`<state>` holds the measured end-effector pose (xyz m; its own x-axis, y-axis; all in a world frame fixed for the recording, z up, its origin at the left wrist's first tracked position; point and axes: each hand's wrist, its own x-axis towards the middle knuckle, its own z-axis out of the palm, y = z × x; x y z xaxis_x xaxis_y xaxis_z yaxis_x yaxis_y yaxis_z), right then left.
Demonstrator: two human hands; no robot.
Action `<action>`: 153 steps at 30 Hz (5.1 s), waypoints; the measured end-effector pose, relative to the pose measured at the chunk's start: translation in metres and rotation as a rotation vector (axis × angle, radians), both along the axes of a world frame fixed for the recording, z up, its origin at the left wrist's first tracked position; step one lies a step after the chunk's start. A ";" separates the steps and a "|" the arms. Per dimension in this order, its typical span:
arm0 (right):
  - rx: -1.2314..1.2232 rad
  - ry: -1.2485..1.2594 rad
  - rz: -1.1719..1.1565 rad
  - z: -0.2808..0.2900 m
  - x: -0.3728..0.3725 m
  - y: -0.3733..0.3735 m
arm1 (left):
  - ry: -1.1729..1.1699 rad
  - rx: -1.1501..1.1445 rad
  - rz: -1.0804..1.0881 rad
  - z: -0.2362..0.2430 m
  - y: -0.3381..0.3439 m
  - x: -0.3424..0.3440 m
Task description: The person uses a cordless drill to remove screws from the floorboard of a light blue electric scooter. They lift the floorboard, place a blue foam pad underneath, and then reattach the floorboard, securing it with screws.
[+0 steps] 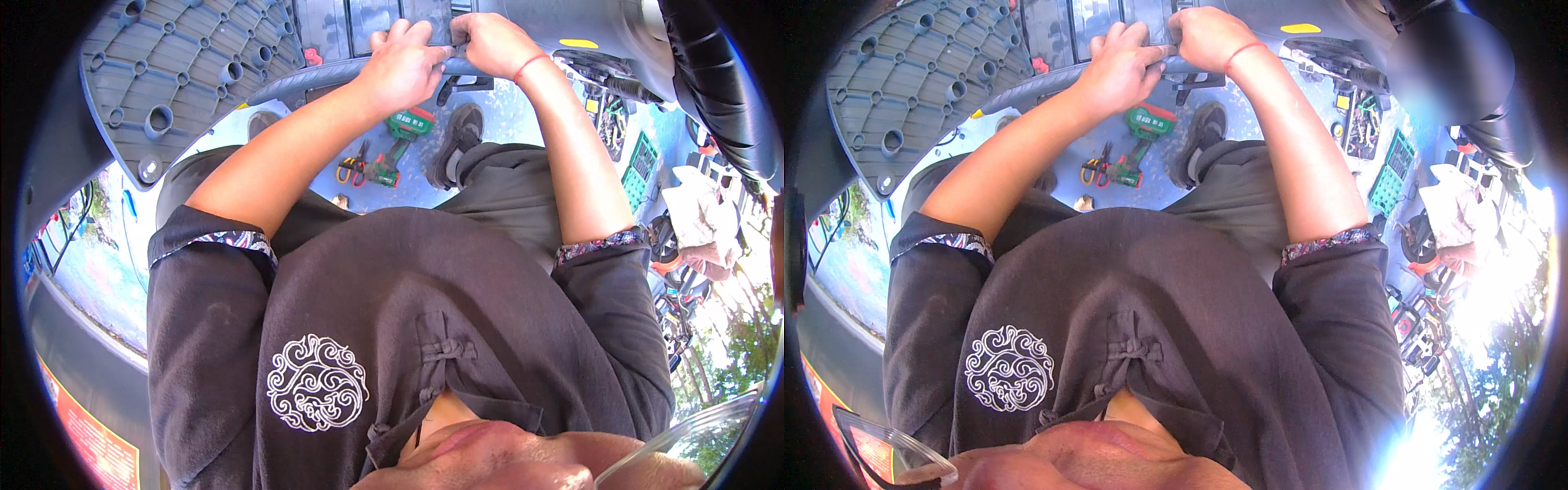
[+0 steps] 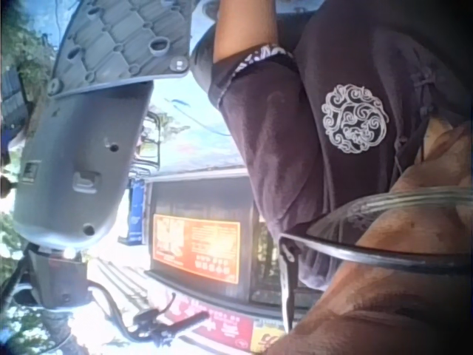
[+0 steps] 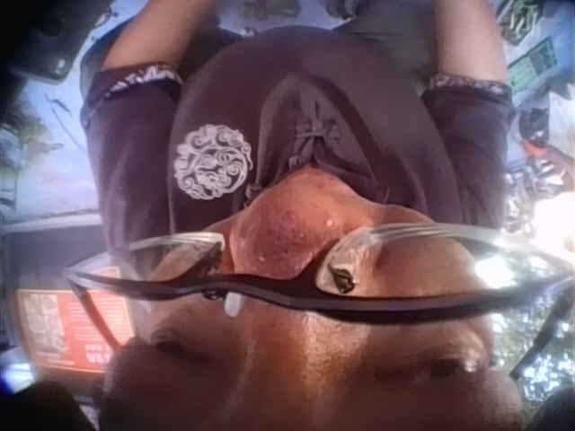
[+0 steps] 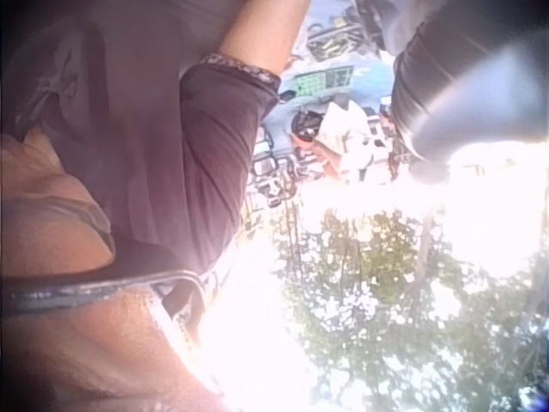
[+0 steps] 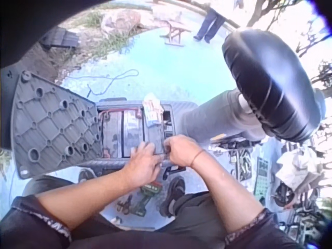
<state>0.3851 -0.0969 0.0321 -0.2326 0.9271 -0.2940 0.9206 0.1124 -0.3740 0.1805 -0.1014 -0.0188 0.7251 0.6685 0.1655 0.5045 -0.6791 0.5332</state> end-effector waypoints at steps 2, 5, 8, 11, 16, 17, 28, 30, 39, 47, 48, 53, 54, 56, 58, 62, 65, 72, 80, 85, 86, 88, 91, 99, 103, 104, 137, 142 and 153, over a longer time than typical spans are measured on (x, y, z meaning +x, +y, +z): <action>-0.001 0.110 -0.028 -0.001 0.005 -0.003 | 0.031 -0.001 0.009 0.000 -0.001 0.002; -0.022 0.276 -0.057 -0.005 0.014 -0.008 | 0.031 0.036 0.026 -0.002 0.003 0.005; -0.036 0.133 0.027 -0.008 0.009 -0.002 | 0.047 0.034 0.036 0.003 0.000 0.008; -0.095 -0.035 0.000 -0.005 -0.009 -0.004 | 0.122 -0.130 0.072 0.016 0.008 0.014; 0.005 -0.150 -0.031 0.017 -0.014 0.001 | -0.181 0.016 0.250 0.028 -0.004 -0.007; 0.086 -0.088 -0.108 0.025 -0.015 0.006 | -0.200 -0.044 0.303 0.030 -0.015 -0.012; 0.215 -0.062 -0.256 0.003 -0.029 0.061 | -0.339 0.686 0.144 0.233 0.015 -0.095; 0.595 0.014 -0.265 -0.011 -0.046 0.050 | -0.315 0.712 0.409 0.253 0.024 -0.130; -0.078 0.262 0.355 0.077 -0.149 -0.106 | -0.320 0.329 0.650 0.230 0.045 -0.171; 0.403 0.760 0.062 0.102 -0.156 -0.067 | -1.006 -0.133 0.597 0.223 0.054 -0.177; 0.477 0.835 0.056 0.111 -0.157 -0.058 | -1.145 -0.266 0.541 0.215 0.063 -0.173; 0.404 1.255 -0.100 0.131 -0.155 -0.034 | -1.052 -0.536 0.397 0.210 0.047 -0.136; 0.413 1.303 -0.136 0.137 -0.147 -0.031 | -0.972 -0.613 0.333 0.205 0.044 -0.131; 0.459 1.336 -0.235 0.132 -0.124 -0.022 | -0.842 -0.652 0.227 0.200 0.037 -0.114; 0.418 1.317 -0.313 0.121 -0.095 -0.024 | -0.738 -0.576 0.161 0.198 0.028 -0.100; 0.307 1.389 -0.346 0.134 -0.056 -0.041 | -0.497 -0.502 0.054 0.178 0.021 -0.090; 0.278 1.283 -0.398 0.132 -0.052 -0.038 | -0.289 -0.074 -0.058 0.113 0.013 -0.072; 0.473 0.673 -0.644 0.060 -0.019 -0.009 | 0.123 -0.085 0.195 0.096 -0.017 -0.049; 0.540 0.686 -0.700 0.073 -0.034 -0.002 | 0.087 0.235 0.225 0.071 0.009 -0.074; 0.504 0.796 -0.720 0.075 -0.032 0.004 | 0.043 0.216 0.262 0.073 0.007 -0.076; 0.475 0.755 -0.716 0.068 -0.027 0.007 | 0.047 0.214 0.256 0.071 0.006 -0.078; 0.465 0.689 -0.706 0.053 -0.023 0.014 | 0.053 0.199 0.260 0.064 0.006 -0.079; 0.491 0.620 -0.699 0.033 -0.024 0.023 | 0.067 0.134 0.279 0.049 0.006 -0.082; 0.317 0.450 -0.762 0.038 -0.041 0.016 | 0.146 -0.038 0.265 0.040 0.014 -0.086; 0.468 0.533 -0.661 -0.021 -0.011 0.022 | 0.237 -0.140 0.251 0.038 0.019 -0.089; 0.482 0.327 -0.640 -0.014 -0.019 0.017 | 0.251 -0.151 0.252 0.035 0.020 -0.092; 0.630 -0.161 -0.234 -0.036 -0.070 0.028 | 0.183 -0.191 0.244 0.023 0.043 -0.103; 0.548 -0.240 -0.249 -0.027 -0.087 0.031 | 0.274 -0.237 0.285 0.023 0.042 -0.103; 0.466 -0.221 -0.312 -0.023 -0.084 0.062 | 0.233 -0.101 0.234 0.009 0.044 -0.108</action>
<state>0.3016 -0.0347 0.0091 0.0912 0.9846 0.1490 0.9868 -0.0692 -0.1466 0.0726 -0.0571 -0.0103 0.5604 0.8259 -0.0616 0.7565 -0.4801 0.4441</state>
